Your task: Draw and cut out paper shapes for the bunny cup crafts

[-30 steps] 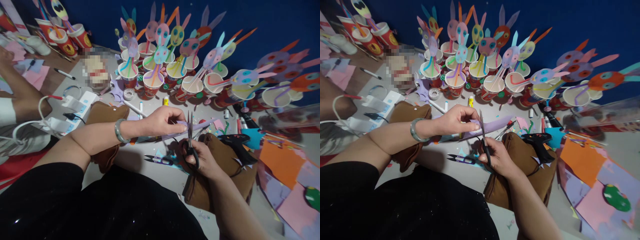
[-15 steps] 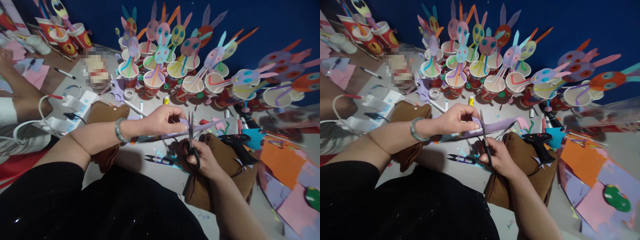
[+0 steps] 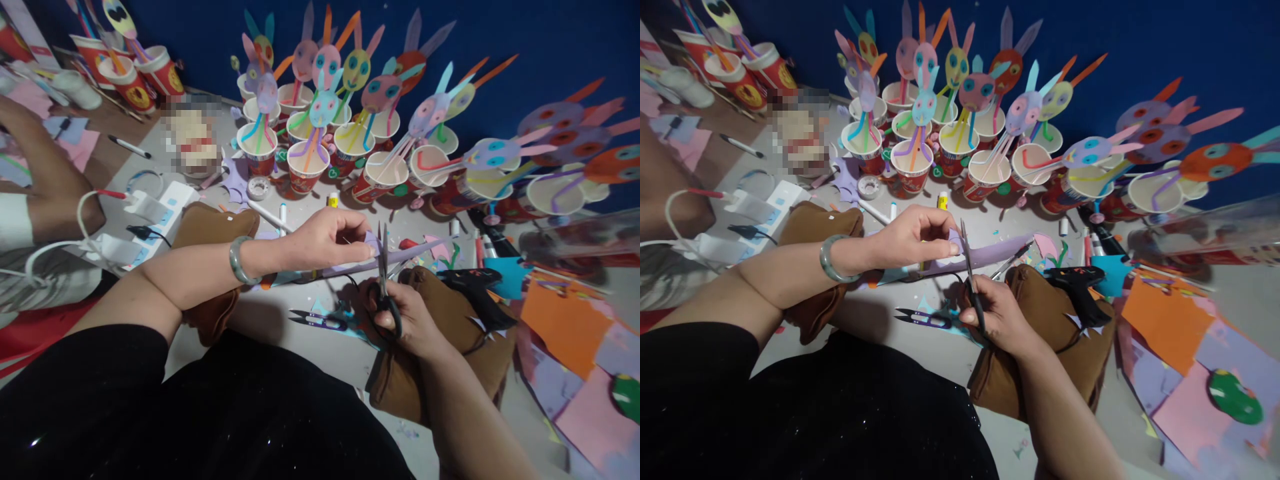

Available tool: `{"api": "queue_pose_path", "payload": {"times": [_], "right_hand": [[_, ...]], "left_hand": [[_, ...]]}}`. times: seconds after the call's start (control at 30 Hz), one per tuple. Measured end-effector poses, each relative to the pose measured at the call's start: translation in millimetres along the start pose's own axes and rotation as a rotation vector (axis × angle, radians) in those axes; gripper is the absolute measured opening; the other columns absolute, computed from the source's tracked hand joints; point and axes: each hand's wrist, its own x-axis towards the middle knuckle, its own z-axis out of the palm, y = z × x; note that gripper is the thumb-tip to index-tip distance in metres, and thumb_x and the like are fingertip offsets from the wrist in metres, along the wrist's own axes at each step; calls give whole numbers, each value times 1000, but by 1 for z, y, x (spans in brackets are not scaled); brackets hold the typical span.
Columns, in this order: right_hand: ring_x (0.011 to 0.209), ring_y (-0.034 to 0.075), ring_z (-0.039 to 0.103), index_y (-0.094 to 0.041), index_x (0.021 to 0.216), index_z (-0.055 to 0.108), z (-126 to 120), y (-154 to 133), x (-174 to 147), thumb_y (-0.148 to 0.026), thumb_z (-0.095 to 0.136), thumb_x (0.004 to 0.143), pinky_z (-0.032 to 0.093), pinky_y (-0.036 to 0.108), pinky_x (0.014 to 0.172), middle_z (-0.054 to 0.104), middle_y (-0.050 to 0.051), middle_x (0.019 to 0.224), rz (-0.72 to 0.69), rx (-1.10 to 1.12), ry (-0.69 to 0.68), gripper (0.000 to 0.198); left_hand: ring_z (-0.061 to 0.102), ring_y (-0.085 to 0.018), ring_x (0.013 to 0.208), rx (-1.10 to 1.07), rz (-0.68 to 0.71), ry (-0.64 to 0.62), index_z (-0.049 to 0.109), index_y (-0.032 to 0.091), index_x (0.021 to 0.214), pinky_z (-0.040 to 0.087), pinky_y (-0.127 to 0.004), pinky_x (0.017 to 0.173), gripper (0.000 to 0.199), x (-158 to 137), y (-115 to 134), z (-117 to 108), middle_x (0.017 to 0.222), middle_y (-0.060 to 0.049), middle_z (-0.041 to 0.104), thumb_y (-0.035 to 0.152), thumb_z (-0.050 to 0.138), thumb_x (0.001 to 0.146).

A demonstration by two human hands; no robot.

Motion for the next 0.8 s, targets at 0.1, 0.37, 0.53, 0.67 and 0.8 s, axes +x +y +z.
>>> {"api": "queue_pose_path", "payload": {"times": [0.1, 0.37, 0.53, 0.67, 0.8], "right_hand": [[56, 12, 41, -20, 63, 50, 1, -1, 0, -83, 65, 70, 34, 27, 53, 49, -1, 60, -2, -7, 2, 65], [56, 12, 42, -19, 65, 53, 1, -2, 1, -80, 66, 71, 35, 26, 53, 50, -1, 62, -22, -5, -9, 63], [57, 13, 41, -20, 66, 52, 0, -3, 1, -82, 65, 70, 35, 27, 54, 50, -1, 63, -14, -13, -3, 64], [56, 12, 41, -20, 66, 52, 0, -3, 1, -82, 64, 71, 35, 27, 54, 49, -2, 62, -24, -16, -3, 64], [56, 12, 41, -19, 65, 52, 0, -2, 0, -82, 65, 71, 35, 26, 53, 48, -1, 62, -27, -20, 10, 64]], "left_hand": [[44, -7, 61, -4, -2, -6, 50, 16, 66, 37, -21, 57, 23, 0, 0, 0, 63, 4, 47, 27, 68, 76], [45, -7, 60, -14, -23, -38, 53, 16, 67, 37, -21, 56, 20, -1, 2, 0, 63, 4, 50, 26, 68, 75], [47, -7, 61, -29, -14, -37, 57, 15, 68, 40, -21, 58, 17, 0, 1, 1, 65, 2, 54, 25, 68, 74], [48, -7, 62, -11, 0, -31, 56, 15, 68, 40, -21, 58, 18, 0, -1, 0, 65, 2, 54, 26, 69, 75], [47, -7, 63, 11, 18, -26, 51, 16, 66, 40, -22, 59, 22, 0, -2, 0, 65, 2, 52, 26, 67, 77]]}}
